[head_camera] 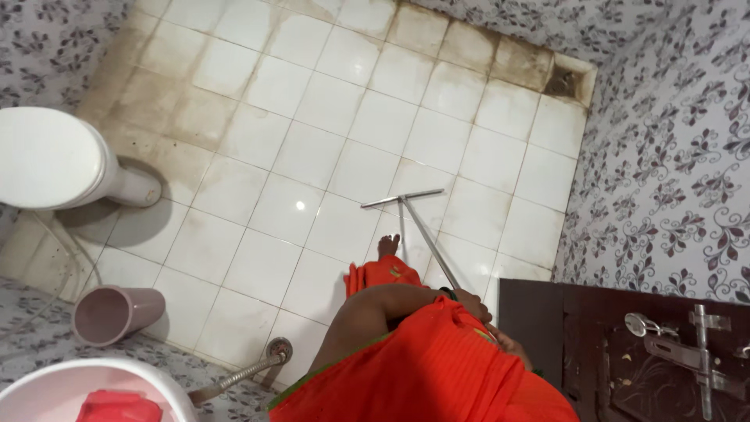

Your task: The person uses a squeegee to push water across a tiled floor toward a drain, navigating around a toilet and sink.

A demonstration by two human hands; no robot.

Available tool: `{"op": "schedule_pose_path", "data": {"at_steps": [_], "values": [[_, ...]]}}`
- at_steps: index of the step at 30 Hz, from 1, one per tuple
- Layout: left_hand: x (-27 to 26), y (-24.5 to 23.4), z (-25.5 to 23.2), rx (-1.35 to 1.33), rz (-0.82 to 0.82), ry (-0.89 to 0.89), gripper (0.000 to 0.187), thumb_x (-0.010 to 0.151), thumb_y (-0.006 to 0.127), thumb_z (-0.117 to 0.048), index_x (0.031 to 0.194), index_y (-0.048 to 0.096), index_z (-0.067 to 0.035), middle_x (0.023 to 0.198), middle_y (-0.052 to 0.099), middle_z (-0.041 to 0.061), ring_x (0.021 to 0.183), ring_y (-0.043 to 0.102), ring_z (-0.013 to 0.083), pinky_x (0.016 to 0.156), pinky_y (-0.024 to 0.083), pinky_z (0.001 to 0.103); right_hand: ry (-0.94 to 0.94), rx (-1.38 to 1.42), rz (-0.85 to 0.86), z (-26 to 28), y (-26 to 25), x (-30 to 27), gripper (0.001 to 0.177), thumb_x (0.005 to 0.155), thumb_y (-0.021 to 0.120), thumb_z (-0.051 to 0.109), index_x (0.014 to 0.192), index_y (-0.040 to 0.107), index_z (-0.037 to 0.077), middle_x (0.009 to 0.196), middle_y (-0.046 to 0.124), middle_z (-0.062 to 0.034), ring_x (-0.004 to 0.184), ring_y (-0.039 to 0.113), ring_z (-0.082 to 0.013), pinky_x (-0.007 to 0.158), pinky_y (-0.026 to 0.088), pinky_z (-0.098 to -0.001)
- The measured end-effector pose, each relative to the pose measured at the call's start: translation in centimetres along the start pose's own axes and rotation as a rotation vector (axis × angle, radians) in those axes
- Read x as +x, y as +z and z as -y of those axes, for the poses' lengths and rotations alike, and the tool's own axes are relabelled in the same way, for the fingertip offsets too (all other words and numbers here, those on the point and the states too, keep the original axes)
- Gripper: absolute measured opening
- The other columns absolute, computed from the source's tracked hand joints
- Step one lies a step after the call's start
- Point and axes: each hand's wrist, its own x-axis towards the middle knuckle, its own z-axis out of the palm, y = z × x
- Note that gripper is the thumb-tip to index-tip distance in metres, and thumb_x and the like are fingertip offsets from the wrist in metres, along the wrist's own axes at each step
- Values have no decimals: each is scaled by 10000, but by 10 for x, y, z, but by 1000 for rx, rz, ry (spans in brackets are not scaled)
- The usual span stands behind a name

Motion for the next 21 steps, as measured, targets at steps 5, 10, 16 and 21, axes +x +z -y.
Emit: {"op": "schedule_pose_path", "data": {"at_steps": [5, 10, 16, 21], "values": [[-7, -1, 2, 23, -28, -31, 389, 924, 629, -385, 1246, 654, -169, 1291, 649, 77, 1262, 572, 316, 950, 548, 470, -54, 32, 41, 38, 19, 7, 561, 963, 567, 75, 1518, 493, 102, 1257, 710, -96, 984, 712, -150, 774, 556, -291], [-33, -23, 48, 39, -141, -117, 356, 932, 617, -371, 1219, 673, -167, 1269, 665, 69, 1231, 596, 305, 931, 562, 462, -134, 128, 102, 44, 25, 52, 554, 960, 558, 66, 1511, 498, 85, 1232, 720, -112, 986, 717, -158, 781, 560, -301], [-97, -83, 152, 51, -339, -364, 342, 908, 688, -374, 1147, 701, -131, 1228, 688, 74, 1183, 635, 290, 947, 545, 460, -98, 187, 119, 143, 79, 142, 549, 959, 540, 64, 1507, 509, 91, 1086, 756, -136, 830, 679, -172, 646, 519, -311], [-164, -154, 253, -71, -418, -697, 315, 888, 713, -305, 1165, 686, -157, 1233, 668, 61, 1215, 608, 265, 899, 522, 476, -27, 273, 58, 270, 150, 245, 519, 985, 540, 80, 1502, 515, 114, 873, 681, -72, 572, 521, -122, 445, 387, -268]]}}
